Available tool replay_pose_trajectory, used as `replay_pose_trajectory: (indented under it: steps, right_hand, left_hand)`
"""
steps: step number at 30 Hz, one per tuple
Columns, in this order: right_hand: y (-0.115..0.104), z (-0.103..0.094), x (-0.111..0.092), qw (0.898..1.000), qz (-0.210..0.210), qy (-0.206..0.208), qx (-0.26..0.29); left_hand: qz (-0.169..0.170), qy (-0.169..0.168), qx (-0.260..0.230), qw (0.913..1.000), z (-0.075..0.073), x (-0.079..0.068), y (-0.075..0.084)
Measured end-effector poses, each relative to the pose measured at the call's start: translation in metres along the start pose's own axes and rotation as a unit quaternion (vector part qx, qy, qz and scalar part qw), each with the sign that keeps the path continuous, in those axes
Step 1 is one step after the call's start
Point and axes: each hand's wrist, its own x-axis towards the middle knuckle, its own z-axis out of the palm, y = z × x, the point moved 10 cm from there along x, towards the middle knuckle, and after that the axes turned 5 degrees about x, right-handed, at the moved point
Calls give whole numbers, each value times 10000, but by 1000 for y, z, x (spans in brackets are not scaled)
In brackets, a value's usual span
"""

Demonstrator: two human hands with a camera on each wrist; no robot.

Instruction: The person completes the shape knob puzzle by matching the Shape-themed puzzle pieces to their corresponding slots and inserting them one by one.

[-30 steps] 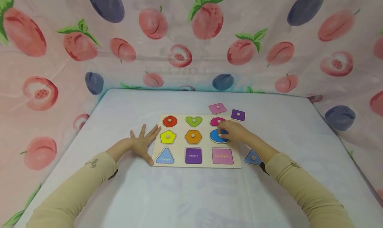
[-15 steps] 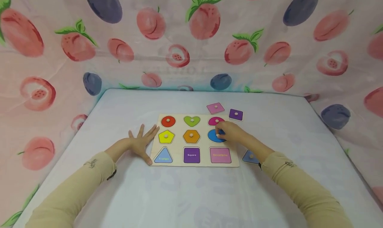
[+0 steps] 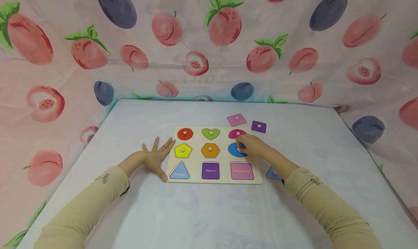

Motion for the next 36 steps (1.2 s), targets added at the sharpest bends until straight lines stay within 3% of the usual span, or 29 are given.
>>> replay_pose_trajectory:
  steps: [14,18,27,36]
  right_hand:
    - [10,-5,2,9980,187,240,562]
    - [9,-1,-4,9984,184,105,516]
    - [20,0,-18,9963,635,110,568]
    - [22,-9,-38,9953,505,200,805]
  left_hand:
    - [93,119,-82,9999,-7,-2,-1]
    - [106,105,-117,9998,-5,0,1]
    - [68,146,-49,9999,-3,0,0]
    - [44,163,-113,9998,-3,-1,1]
